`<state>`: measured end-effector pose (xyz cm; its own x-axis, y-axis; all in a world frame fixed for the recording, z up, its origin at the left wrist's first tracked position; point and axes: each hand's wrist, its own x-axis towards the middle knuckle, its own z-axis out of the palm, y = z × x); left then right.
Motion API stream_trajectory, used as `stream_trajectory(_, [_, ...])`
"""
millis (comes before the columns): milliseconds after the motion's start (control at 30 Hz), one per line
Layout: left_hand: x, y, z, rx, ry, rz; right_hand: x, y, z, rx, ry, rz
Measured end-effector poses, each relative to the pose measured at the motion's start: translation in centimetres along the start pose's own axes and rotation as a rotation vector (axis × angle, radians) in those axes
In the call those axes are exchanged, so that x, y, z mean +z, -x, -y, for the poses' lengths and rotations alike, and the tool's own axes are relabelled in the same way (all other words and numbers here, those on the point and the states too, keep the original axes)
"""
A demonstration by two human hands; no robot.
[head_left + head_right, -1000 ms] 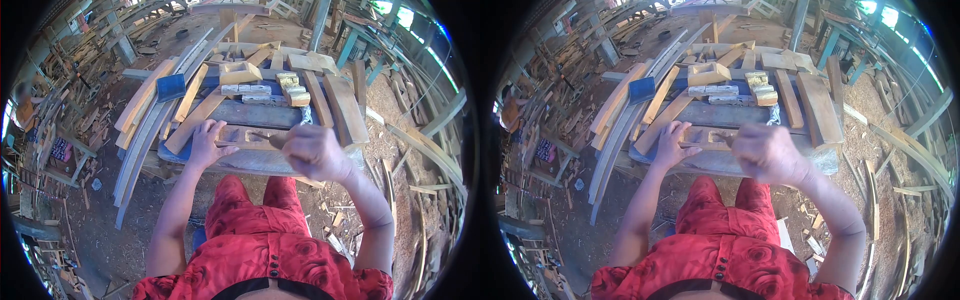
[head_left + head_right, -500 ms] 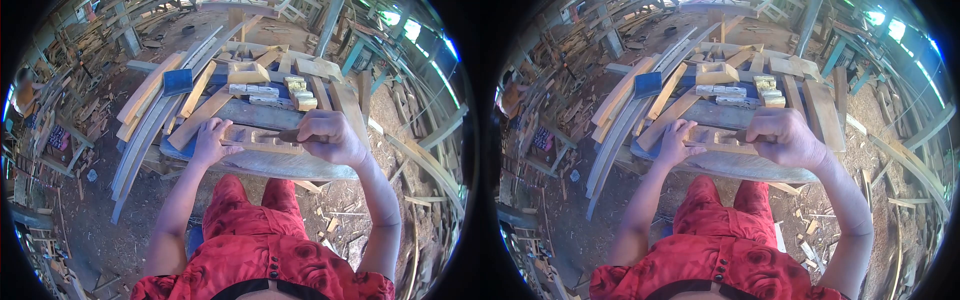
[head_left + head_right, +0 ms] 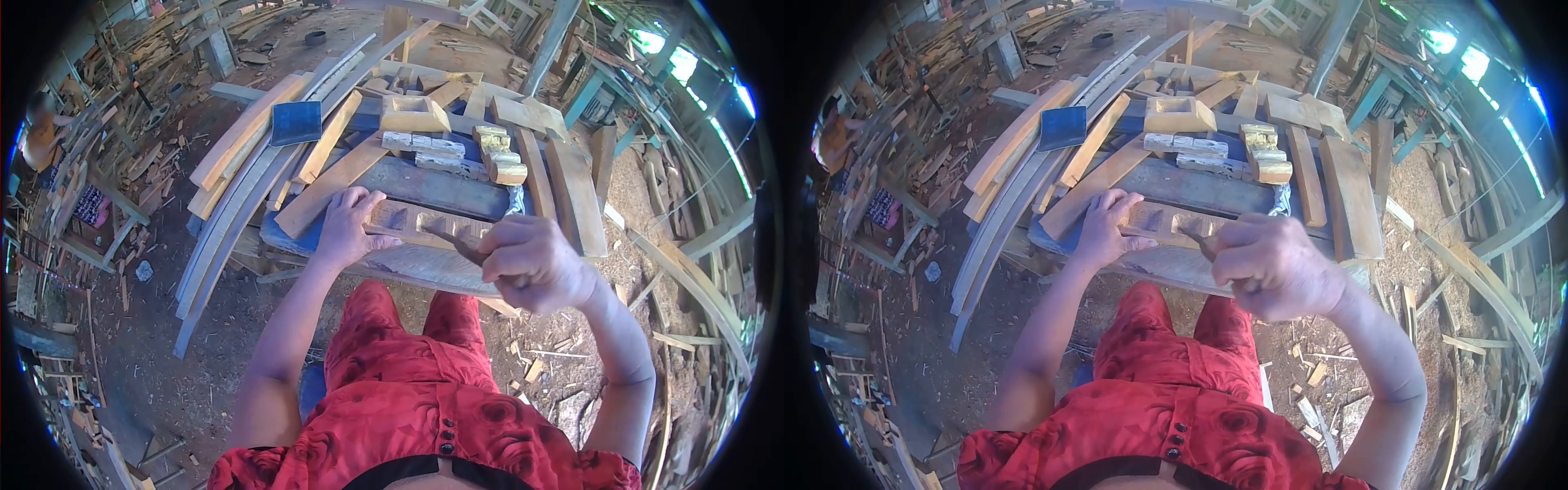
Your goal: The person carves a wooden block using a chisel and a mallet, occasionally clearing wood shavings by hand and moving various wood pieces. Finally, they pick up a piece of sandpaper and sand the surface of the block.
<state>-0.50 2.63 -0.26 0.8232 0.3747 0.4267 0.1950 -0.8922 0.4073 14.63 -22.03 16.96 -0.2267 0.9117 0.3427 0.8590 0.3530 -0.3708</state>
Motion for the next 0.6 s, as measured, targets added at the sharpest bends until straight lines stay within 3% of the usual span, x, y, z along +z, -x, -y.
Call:
stream_trajectory(67, [0.3,0.1,0.2,0.021,0.012,-0.036,-0.8,-0.2,-0.5,0.019,-0.042,-0.001])
stream_trajectory(133, [0.2,0.0,0.2,0.018,0.02,-0.033,-1.4,-0.5,-0.9,0.237,-0.175,-0.125])
stream_trajectory(333, [0.2,0.2,0.2,0.017,0.029,-0.039,0.2,-0.4,-0.6,0.079,0.002,-0.131])
stream_trajectory(433, [-0.1,0.0,-0.3,0.01,0.023,-0.028,0.0,0.0,-0.5,0.027,-0.015,0.025])
stream_trajectory(567, [-0.2,0.0,-0.4,-0.01,0.036,-0.022,-1.7,-0.5,-1.3,0.037,-0.116,0.035])
stream_trajectory(600, [-0.2,0.1,-0.3,-0.01,0.035,-0.021,-2.0,-0.7,-1.3,0.123,-0.143,0.014])
